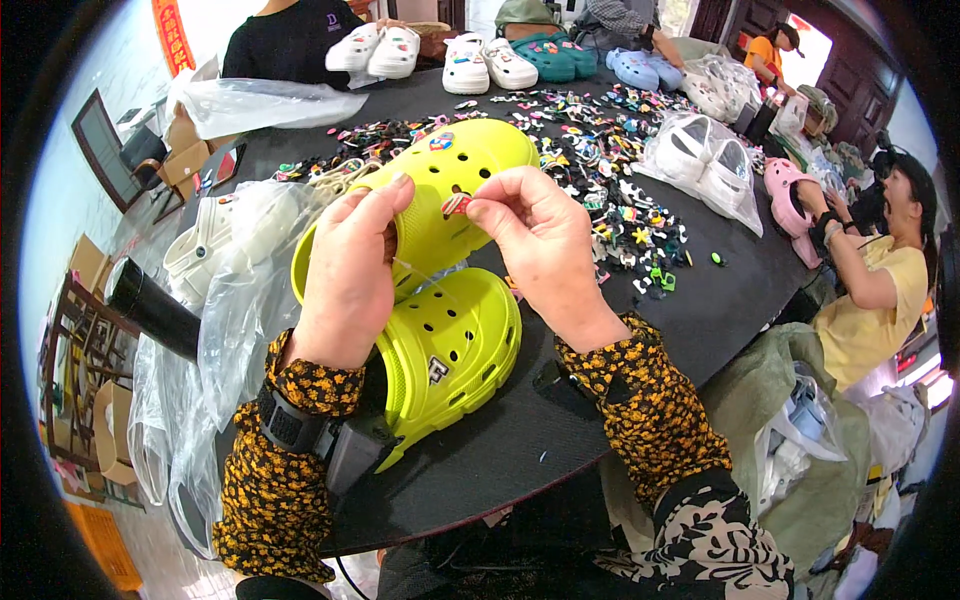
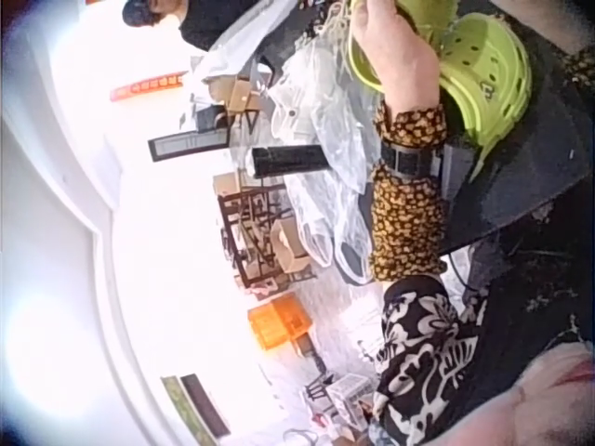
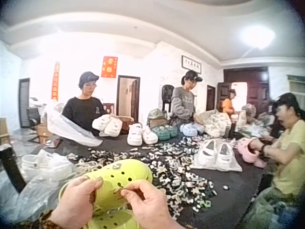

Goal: The recorder is decorating clog-style shoes by inserting charms into the holes.

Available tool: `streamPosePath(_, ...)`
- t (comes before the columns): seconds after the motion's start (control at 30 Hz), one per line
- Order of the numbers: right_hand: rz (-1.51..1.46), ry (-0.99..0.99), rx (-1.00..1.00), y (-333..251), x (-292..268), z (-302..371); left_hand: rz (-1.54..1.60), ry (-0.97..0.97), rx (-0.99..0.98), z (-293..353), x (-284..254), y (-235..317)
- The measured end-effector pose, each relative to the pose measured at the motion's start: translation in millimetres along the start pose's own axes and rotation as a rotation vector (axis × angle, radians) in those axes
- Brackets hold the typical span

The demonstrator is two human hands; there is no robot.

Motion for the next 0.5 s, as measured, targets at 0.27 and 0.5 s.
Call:
streamPosePath(0.27, 0.036, 0.024, -0.018, 0.0, 6.1, 8.2, -0.049, 0.042, -0.018, 0.7, 0.2, 1.6)
streamPosePath(0.5, -0.188, -0.031, 0.141, 10.0, 10.4, 11.4, -0.070, 0.045, -0.012, -1.0, -2.5, -1.0)
Point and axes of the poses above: each hand's wrist, its own z-axis away from the middle knuckle, its own x-axis out of the palm, y = z × x, the point moved 5 cm from there along -z, towards the middle knuckle, and after that the axes turned 12 degrees about -z, right-handed, at the moved point
